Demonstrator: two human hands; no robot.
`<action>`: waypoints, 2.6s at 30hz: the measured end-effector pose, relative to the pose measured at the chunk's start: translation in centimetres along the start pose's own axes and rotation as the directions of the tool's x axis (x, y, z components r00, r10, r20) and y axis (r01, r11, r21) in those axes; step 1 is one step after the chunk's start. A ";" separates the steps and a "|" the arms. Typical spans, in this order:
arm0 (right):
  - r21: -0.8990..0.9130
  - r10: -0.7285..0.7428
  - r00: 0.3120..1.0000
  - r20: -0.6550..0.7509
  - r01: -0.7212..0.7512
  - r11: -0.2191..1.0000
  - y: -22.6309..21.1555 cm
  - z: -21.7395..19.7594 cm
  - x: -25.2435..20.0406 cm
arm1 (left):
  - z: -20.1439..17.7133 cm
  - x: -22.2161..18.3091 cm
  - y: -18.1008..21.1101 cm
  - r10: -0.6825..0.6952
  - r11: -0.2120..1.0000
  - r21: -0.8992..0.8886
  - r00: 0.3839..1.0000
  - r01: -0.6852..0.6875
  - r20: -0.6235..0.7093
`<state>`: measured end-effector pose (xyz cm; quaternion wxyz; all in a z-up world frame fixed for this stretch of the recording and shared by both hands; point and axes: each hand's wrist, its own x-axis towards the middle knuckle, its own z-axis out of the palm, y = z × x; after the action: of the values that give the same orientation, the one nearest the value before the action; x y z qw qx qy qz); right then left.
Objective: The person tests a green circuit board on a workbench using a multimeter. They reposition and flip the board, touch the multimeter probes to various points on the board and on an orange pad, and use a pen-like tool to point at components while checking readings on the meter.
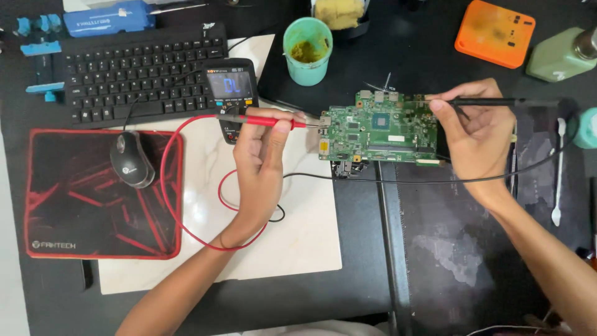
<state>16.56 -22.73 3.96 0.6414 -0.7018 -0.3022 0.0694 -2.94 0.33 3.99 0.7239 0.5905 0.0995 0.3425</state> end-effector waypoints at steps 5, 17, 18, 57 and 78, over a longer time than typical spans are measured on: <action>0.034 -0.003 0.998 0.065 0.000 0.999 -0.3 2.7 -0.5 | -1.2 -1.7 0.7 -0.058 0.997 0.055 0.998 0.060 -0.020; -0.160 -0.211 0.974 0.085 0.223 0.962 0.4 5.2 -2.5 | -4.6 -4.6 -0.7 0.041 0.976 0.217 0.995 -0.020 -0.090; -0.079 -0.186 0.982 0.033 0.188 0.979 0.4 5.4 -3.3 | -4.7 -4.7 -1.1 0.119 0.967 0.231 0.992 -0.105 -0.046; -0.480 -0.303 0.911 0.278 0.406 0.778 -1.5 10.0 -1.0 | -4.8 -4.8 -3.1 0.169 0.944 0.286 0.986 -0.163 0.005; -0.454 -0.362 0.875 0.321 0.477 0.753 -1.8 9.9 -1.0 | -4.8 -4.8 -3.1 0.161 0.948 0.277 0.987 -0.157 0.010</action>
<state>10.30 -14.75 3.69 0.3904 -0.7501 -0.5267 -0.0866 -8.00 1.00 -1.44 0.6038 0.6897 0.1031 0.3862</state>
